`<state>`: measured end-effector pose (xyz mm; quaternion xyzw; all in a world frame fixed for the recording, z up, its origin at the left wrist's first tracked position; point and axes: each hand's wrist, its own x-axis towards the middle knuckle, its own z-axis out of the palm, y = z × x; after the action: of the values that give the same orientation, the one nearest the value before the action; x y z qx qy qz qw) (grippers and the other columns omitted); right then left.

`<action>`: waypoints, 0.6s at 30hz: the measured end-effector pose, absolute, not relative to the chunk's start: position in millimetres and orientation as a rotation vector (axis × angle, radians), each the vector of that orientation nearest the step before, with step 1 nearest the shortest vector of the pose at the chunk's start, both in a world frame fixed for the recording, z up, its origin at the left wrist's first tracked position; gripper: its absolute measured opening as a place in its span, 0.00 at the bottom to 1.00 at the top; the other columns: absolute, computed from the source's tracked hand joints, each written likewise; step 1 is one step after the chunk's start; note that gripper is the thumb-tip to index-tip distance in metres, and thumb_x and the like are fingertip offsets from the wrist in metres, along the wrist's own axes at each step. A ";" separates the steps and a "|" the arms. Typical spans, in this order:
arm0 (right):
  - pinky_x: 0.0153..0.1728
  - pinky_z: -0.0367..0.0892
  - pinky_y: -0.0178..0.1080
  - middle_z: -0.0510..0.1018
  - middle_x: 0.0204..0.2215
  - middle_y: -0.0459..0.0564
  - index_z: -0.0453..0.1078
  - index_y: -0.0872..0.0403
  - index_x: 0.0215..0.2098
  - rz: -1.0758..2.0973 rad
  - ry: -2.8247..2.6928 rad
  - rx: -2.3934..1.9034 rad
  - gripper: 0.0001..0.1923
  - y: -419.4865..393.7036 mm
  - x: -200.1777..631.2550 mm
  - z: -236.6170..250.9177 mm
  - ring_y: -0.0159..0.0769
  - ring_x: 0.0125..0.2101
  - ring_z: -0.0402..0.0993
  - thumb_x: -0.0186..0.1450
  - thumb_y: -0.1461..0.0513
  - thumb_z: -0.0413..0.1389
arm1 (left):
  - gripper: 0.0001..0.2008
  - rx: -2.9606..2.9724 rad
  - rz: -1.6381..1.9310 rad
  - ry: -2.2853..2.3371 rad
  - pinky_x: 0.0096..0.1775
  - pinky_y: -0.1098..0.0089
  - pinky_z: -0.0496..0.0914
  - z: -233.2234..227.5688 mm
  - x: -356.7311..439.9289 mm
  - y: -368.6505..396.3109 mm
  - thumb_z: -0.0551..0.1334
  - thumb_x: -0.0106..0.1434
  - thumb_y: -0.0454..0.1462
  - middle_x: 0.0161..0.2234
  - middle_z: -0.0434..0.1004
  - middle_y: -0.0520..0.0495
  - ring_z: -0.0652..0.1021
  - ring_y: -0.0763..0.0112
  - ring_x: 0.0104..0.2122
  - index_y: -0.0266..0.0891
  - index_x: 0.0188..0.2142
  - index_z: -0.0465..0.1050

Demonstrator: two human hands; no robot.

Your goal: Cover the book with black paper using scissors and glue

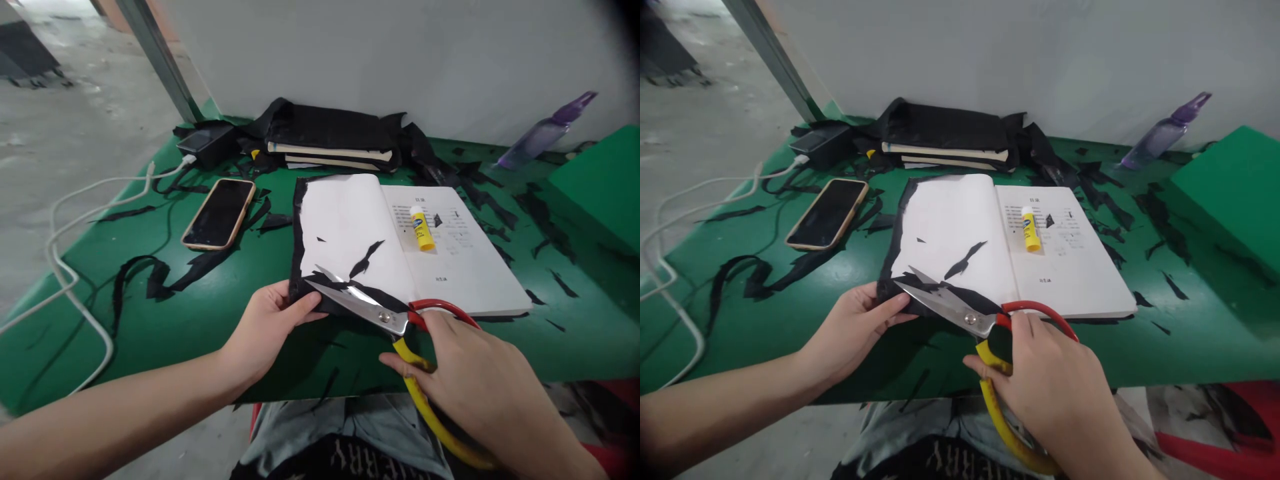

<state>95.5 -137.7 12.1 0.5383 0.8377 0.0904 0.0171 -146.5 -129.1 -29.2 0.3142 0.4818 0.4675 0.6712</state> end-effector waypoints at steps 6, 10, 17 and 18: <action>0.13 0.57 0.40 0.72 0.16 0.52 0.66 0.52 0.28 0.315 2.557 1.710 0.28 -140.7 92.0 9.4 0.42 0.14 0.69 0.62 0.39 0.43 | 0.09 0.695 1.061 1.074 0.46 0.67 0.75 -29.2 -145.7 -127.4 0.66 0.60 0.39 0.39 0.82 0.48 0.80 0.67 0.40 0.38 0.38 0.78; 0.12 0.56 0.39 0.71 0.15 0.52 0.67 0.53 0.26 0.337 2.559 1.709 0.29 -141.9 93.4 7.9 0.40 0.12 0.67 0.62 0.39 0.43 | 0.08 0.682 1.061 1.060 0.45 0.68 0.76 -29.1 -146.1 -127.3 0.66 0.60 0.39 0.38 0.82 0.49 0.80 0.68 0.40 0.39 0.38 0.78; 0.13 0.55 0.39 0.69 0.12 0.51 0.65 0.53 0.23 0.367 2.556 1.693 0.29 -143.3 95.2 5.2 0.38 0.12 0.65 0.62 0.39 0.42 | 0.08 0.691 1.049 1.073 0.45 0.69 0.75 -29.1 -146.9 -128.0 0.66 0.60 0.39 0.38 0.82 0.48 0.80 0.68 0.41 0.38 0.39 0.78; 0.13 0.55 0.39 0.68 0.12 0.51 0.65 0.53 0.23 0.367 2.556 1.688 0.29 -143.4 95.3 5.0 0.38 0.12 0.65 0.62 0.39 0.42 | 0.08 0.690 1.046 1.074 0.45 0.69 0.75 -28.9 -146.9 -128.1 0.66 0.60 0.39 0.38 0.82 0.48 0.80 0.68 0.41 0.38 0.38 0.78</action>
<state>95.3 -143.4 5.0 0.5469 0.8283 0.1188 0.0283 -146.9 -128.1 -28.9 0.3070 0.4783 0.4657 0.6784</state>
